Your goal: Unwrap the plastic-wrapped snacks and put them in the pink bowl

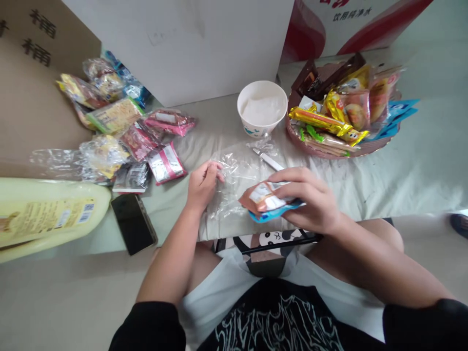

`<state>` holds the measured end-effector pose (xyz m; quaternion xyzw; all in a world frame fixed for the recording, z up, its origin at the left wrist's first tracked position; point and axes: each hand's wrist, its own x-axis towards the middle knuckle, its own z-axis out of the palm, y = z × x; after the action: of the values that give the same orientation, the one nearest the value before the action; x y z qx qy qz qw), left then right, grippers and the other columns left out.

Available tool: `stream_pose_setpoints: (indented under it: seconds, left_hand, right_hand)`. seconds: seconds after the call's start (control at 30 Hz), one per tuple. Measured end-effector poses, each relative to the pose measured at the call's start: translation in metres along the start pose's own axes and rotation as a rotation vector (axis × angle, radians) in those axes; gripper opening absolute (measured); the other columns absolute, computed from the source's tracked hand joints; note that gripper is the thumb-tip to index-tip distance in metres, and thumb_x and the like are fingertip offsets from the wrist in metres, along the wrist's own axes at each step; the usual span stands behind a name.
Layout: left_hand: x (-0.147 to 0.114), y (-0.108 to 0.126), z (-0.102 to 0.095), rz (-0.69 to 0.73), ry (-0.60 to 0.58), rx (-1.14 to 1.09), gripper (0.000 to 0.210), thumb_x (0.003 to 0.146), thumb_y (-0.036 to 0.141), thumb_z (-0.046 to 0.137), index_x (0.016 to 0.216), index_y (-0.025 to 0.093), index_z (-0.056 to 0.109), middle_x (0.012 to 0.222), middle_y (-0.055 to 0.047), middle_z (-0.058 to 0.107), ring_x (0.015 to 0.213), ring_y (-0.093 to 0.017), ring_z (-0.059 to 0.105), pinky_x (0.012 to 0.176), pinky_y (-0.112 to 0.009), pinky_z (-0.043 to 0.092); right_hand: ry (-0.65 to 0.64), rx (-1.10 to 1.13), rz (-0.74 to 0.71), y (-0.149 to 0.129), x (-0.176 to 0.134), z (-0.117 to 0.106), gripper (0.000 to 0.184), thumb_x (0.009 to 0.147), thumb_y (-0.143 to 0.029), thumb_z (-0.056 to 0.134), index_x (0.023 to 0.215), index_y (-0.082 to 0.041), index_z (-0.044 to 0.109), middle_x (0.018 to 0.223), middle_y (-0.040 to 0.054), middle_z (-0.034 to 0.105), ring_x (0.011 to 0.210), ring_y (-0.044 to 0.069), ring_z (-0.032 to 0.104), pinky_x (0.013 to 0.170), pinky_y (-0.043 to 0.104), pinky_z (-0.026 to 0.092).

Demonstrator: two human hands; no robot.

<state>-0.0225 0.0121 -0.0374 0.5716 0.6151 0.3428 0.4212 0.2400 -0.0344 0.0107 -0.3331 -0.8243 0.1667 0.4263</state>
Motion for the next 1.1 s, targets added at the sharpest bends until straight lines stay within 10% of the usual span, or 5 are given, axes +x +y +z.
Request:
stream_pose_setpoints:
  seconds: [0.23, 0.43, 0.53, 0.87, 1.1]
  left_hand:
    - [-0.002, -0.007, -0.004, 0.018, -0.055, -0.067, 0.041, 0.095, 0.058, 0.051, 0.090, 0.020, 0.066, 0.062, 0.001, 0.066, 0.050, -0.011, 0.045, 0.052, -0.026, 0.037]
    - [-0.001, -0.009, -0.002, 0.034, -0.058, -0.066, 0.036, 0.096, 0.050, 0.050, 0.088, 0.019, 0.066, 0.062, 0.000, 0.067, 0.056, -0.012, 0.055, 0.056, -0.024, 0.042]
    - [0.000, -0.011, -0.002, 0.055, -0.047, -0.061, 0.038, 0.096, 0.052, 0.050, 0.087, 0.019, 0.067, 0.062, 0.000, 0.066, 0.055, -0.012, 0.055, 0.055, -0.024, 0.041]
    - [0.000, -0.012, -0.002, 0.031, -0.033, 0.036, 0.036, 0.097, 0.051, 0.051, 0.084, 0.023, 0.070, 0.063, -0.001, 0.068, 0.059, -0.016, 0.060, 0.061, -0.031, 0.048]
    - [-0.006, -0.005, -0.003, 0.121, -0.120, 0.091, 0.036, 0.099, 0.049, 0.046, 0.082, 0.024, 0.067, 0.068, -0.002, 0.069, 0.064, -0.017, 0.065, 0.067, -0.034, 0.053]
  right_hand:
    - [0.147, -0.446, 0.023, 0.025, 0.052, -0.092, 0.030, 0.087, -0.027, 0.079, 0.114, -0.021, 0.070, 0.111, 0.0170, 0.078, 0.109, 0.029, 0.073, 0.098, 0.049, 0.055]
    - [-0.259, -0.543, 0.301, 0.098, 0.123, -0.136, 0.047, 0.082, -0.040, 0.067, 0.119, -0.012, 0.077, 0.137, 0.0074, 0.070, 0.132, 0.028, 0.059, 0.105, 0.038, 0.043]
    - [-0.389, -0.656, 0.528, 0.121, 0.131, -0.136, 0.043, 0.070, -0.020, 0.068, 0.110, -0.016, 0.083, 0.148, 0.0053, 0.063, 0.134, 0.030, 0.057, 0.104, 0.036, 0.042]
    - [-0.231, -0.714, 0.320, 0.143, 0.084, -0.113, 0.036, 0.092, -0.032, 0.054, 0.112, -0.022, 0.083, 0.119, 0.0071, 0.078, 0.109, 0.023, 0.071, 0.088, 0.040, 0.054]
    - [-0.197, -0.454, 0.121, 0.055, 0.080, -0.065, 0.042, 0.090, -0.018, 0.060, 0.132, -0.018, 0.067, 0.132, 0.0173, 0.070, 0.125, 0.027, 0.065, 0.107, 0.043, 0.052]
